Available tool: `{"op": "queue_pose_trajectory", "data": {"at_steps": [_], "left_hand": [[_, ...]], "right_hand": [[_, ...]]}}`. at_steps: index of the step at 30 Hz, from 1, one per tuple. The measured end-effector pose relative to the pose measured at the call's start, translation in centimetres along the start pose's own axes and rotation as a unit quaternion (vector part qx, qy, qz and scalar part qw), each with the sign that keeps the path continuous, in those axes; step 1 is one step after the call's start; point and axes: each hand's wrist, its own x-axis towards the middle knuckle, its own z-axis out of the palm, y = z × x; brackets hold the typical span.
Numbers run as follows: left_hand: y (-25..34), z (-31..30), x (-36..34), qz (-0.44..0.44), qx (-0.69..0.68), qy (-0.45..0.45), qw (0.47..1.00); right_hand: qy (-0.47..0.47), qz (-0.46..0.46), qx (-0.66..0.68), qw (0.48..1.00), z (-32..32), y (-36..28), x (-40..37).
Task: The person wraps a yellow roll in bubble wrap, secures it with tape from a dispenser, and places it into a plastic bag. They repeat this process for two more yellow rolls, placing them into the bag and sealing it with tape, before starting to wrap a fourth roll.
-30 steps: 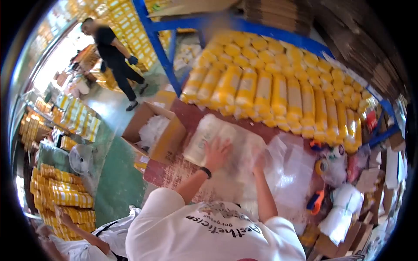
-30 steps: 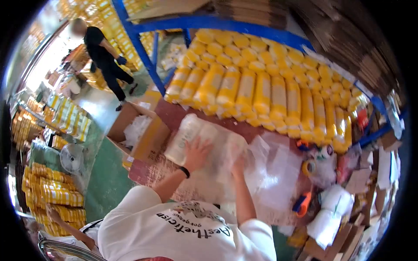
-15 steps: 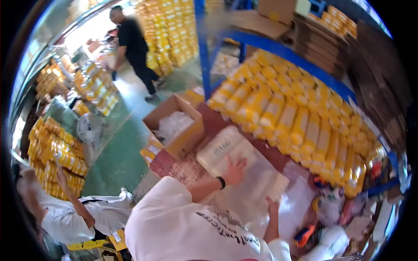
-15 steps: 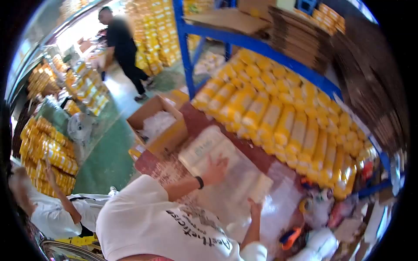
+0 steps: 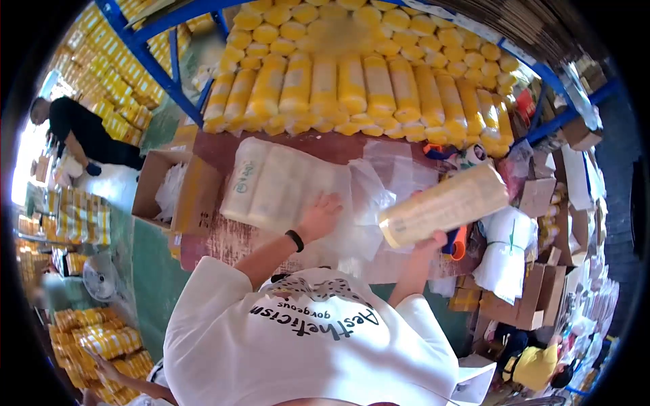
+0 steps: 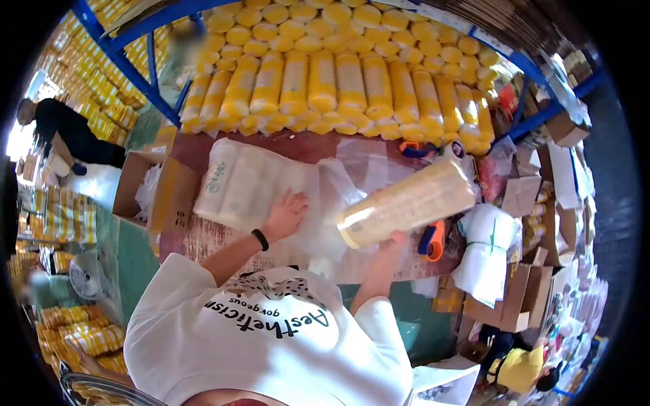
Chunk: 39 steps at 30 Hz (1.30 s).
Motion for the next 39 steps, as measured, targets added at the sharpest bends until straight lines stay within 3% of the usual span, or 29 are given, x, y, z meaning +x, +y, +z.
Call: {"op": "queue_pose_trajectory", "data": {"at_steps": [1, 2, 3, 4, 5, 7, 9, 11, 14, 16, 17, 20, 23, 25, 26, 28, 29, 30, 31, 32, 33, 34, 36, 38, 39], "left_hand": [[0.9, 0.5, 1.1, 0.033, -0.020, -0.002, 0.999], [1.9, 1.8, 2.0, 0.035, -0.023, 0.013, 0.999], [3.0, 3.8, 2.6, 0.037, -0.026, 0.027, 0.999], [3.6, 5.6, 3.3, 0.038, -0.030, 0.041, 0.998], [3.4, 7.2, 3.6, -0.017, -0.002, -0.066, 0.998], [1.3, 11.1, 2.9, -0.123, 0.059, -0.277, 0.951], [-2.2, 15.1, -0.3, -0.019, 0.170, -0.230, 0.958], [-1.9, 11.4, -3.1, 0.038, 0.248, -0.216, 0.943], [-0.9, 8.4, -5.4, 0.029, 0.268, -0.238, 0.933], [-2.7, 11.2, -9.3, 0.021, 0.232, -0.197, 0.952], [-3.8, 11.9, -10.7, 0.015, 0.216, -0.173, 0.961], [-5.7, 9.9, -15.1, 0.041, 0.260, -0.195, 0.945], [-5.5, 5.1, -17.0, -0.020, 0.248, -0.295, 0.923], [-5.4, 2.8, -15.2, -0.291, 0.098, -0.193, 0.932], [-5.3, 1.6, -13.5, -0.419, 0.018, -0.129, 0.899], [-2.8, -1.9, -7.6, -0.262, 0.007, 0.185, 0.947], [-0.6, -1.7, -4.3, -0.191, -0.007, 0.221, 0.956], [-0.5, 1.1, -2.4, -0.144, 0.023, 0.024, 0.989], [4.1, 0.5, 2.1, -0.037, -0.059, 0.141, 0.988], [6.1, 3.6, 5.1, -0.113, -0.035, -0.202, 0.972], [8.8, 6.3, 7.1, -0.038, -0.151, 0.006, 0.988], [9.3, 12.3, 8.3, 0.086, 0.045, 0.042, 0.994], [10.5, 18.0, 9.7, 0.037, 0.074, 0.019, 0.996], [10.9, 17.6, 11.0, 0.029, 0.164, -0.061, 0.984], [11.3, 17.2, 11.7, 0.023, 0.206, -0.101, 0.973]], "right_hand": [[-0.069, -0.029, 0.095, 0.993, 1.7, -1.3, 0.0], [-0.067, -0.055, 0.103, 0.991, 2.2, -2.2, -1.1], [-0.163, -0.040, 0.106, 0.980, 1.4, -3.7, -1.3], [-0.201, -0.034, 0.115, 0.972, 0.8, -4.7, -2.1], [-0.239, -0.026, 0.123, 0.963, 0.3, -5.6, -2.8], [-0.202, -0.032, 0.159, 0.966, 0.2, -6.4, -7.5], [-0.095, -0.045, 0.090, 0.990, -0.1, -7.5, -11.7], [-0.025, -0.060, 0.048, 0.997, -0.8, -8.3, -14.4], [0.025, -0.064, 0.049, 0.996, -1.7, -8.5, -18.3], [0.037, -0.050, 0.076, 0.995, -2.1, -8.8, -19.6], [0.061, -0.086, 0.036, 0.994, -2.1, -8.6, -19.8], [0.055, -0.077, 0.056, 0.994, -1.1, -8.7, -19.9], [0.038, -0.041, 0.065, 0.996, -1.4, -9.3, -20.3], [0.073, -0.028, 0.053, 0.996, -0.9, -10.0, -20.5], [0.087, -0.019, 0.045, 0.995, -0.9, -10.5, -20.5], [0.117, -0.020, 0.034, 0.992, -1.0, -11.1, -20.5], [0.132, -0.021, 0.029, 0.991, -1.2, -11.4, -20.6], [0.141, -0.011, 0.035, 0.989, -1.5, -11.9, -20.7], [0.150, -0.002, 0.041, 0.988, -1.8, -12.4, -20.8], [0.159, 0.004, 0.047, 0.986, -2.1, -12.8, -21.0], [0.159, 0.007, 0.046, 0.986, -2.8, -13.2, -21.4], [0.157, 0.010, 0.045, 0.986, -3.9, -13.6, -22.0], [0.151, 0.013, 0.038, 0.988, -5.3, -14.7, -22.7], [0.143, 0.014, 0.020, 0.989, -6.3, -16.0, -23.0], [0.183, 0.003, 0.038, 0.982, -6.0, -16.6, -22.9]]}}
